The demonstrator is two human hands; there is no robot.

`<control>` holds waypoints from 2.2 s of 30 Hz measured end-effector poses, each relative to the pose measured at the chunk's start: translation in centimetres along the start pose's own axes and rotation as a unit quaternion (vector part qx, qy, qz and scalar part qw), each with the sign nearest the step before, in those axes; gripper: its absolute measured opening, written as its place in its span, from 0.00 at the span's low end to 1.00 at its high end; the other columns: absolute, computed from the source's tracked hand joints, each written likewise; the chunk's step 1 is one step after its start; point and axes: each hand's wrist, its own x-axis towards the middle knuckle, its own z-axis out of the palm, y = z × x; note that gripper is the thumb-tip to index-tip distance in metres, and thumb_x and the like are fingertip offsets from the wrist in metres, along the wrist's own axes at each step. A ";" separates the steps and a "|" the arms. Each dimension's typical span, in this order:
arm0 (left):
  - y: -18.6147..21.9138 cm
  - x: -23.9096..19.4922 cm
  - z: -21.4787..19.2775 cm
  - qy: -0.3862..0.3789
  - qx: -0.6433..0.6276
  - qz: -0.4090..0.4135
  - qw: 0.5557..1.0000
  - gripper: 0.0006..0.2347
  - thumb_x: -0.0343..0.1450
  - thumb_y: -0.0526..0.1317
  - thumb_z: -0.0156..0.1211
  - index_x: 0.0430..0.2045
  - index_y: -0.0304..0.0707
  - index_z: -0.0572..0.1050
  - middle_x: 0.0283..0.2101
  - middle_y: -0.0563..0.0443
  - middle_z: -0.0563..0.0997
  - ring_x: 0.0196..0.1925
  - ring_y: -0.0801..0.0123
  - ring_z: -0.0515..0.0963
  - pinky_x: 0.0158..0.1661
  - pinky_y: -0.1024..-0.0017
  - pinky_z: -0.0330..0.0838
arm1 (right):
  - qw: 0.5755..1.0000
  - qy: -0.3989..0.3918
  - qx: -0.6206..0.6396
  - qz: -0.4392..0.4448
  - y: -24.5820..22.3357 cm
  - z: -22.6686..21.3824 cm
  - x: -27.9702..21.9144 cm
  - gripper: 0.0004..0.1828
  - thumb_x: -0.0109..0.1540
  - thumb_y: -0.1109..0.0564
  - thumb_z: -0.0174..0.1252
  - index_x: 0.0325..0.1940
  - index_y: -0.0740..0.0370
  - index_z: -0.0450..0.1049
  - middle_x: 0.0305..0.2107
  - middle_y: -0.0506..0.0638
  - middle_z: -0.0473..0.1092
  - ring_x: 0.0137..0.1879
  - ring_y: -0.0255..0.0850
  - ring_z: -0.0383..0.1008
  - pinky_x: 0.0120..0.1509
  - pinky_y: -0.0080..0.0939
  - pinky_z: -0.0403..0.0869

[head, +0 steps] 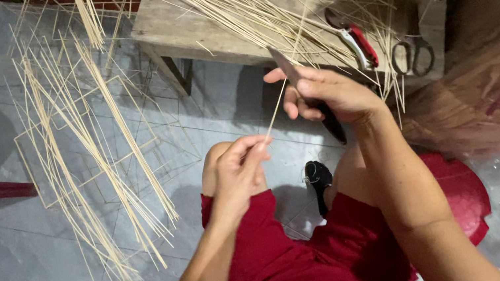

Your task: The person sits on a red plastic stool and uses a knife to sharpen thin wooden sticks. They repeatedly pick up sticks from a pile on a wooden bench, sharpen one end, and place them on the floor.

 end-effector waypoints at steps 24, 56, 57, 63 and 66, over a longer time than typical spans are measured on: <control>7.5 -20.5 -33.5 0.166 0.397 -0.294 0.854 0.11 0.74 0.38 0.59 0.45 0.36 0.85 0.33 0.47 0.83 0.34 0.68 0.78 0.38 0.70 0.74 | 0.971 0.202 0.007 -0.124 -2.7 -3.0 -7.9 0.33 0.74 0.36 0.50 0.77 0.56 0.62 0.33 0.49 0.71 0.28 0.31 0.59 0.33 0.31 0.62; 13.7 -24.2 -27.8 0.260 0.404 0.067 0.874 0.04 0.81 0.31 0.62 0.39 0.28 0.80 0.37 0.55 0.81 0.39 0.81 0.77 0.46 0.81 0.71 | 0.732 0.535 -0.369 -0.203 4.5 -17.5 -12.6 0.20 0.80 0.59 0.55 0.77 0.62 0.69 0.51 0.51 0.73 0.40 0.34 0.71 0.45 0.34 0.72; 13.7 -25.0 -28.3 0.305 0.364 0.069 0.877 0.04 0.82 0.32 0.63 0.39 0.29 0.79 0.35 0.56 0.80 0.36 0.82 0.74 0.41 0.82 0.67 | 0.744 0.551 -0.340 -0.163 4.7 -17.9 -13.3 0.20 0.80 0.59 0.55 0.77 0.61 0.69 0.50 0.51 0.73 0.40 0.35 0.70 0.44 0.34 0.72; 9.7 -25.0 -33.6 0.408 0.177 0.097 0.890 0.01 0.80 0.32 0.61 0.43 0.35 0.77 0.44 0.54 0.81 0.36 0.79 0.76 0.36 0.78 0.75 | 0.865 0.473 -0.143 -0.085 7.8 -14.7 -12.4 0.21 0.79 0.55 0.53 0.77 0.58 0.67 0.44 0.50 0.72 0.38 0.35 0.68 0.41 0.37 0.69; 5.9 -23.2 -35.5 0.443 0.162 0.046 0.881 0.03 0.79 0.36 0.60 0.43 0.37 0.78 0.35 0.55 0.78 0.30 0.77 0.78 0.31 0.76 0.76 | 0.903 0.412 -0.081 -0.087 8.5 -10.8 -11.2 0.22 0.78 0.53 0.52 0.77 0.57 0.66 0.41 0.49 0.72 0.37 0.36 0.67 0.40 0.38 0.67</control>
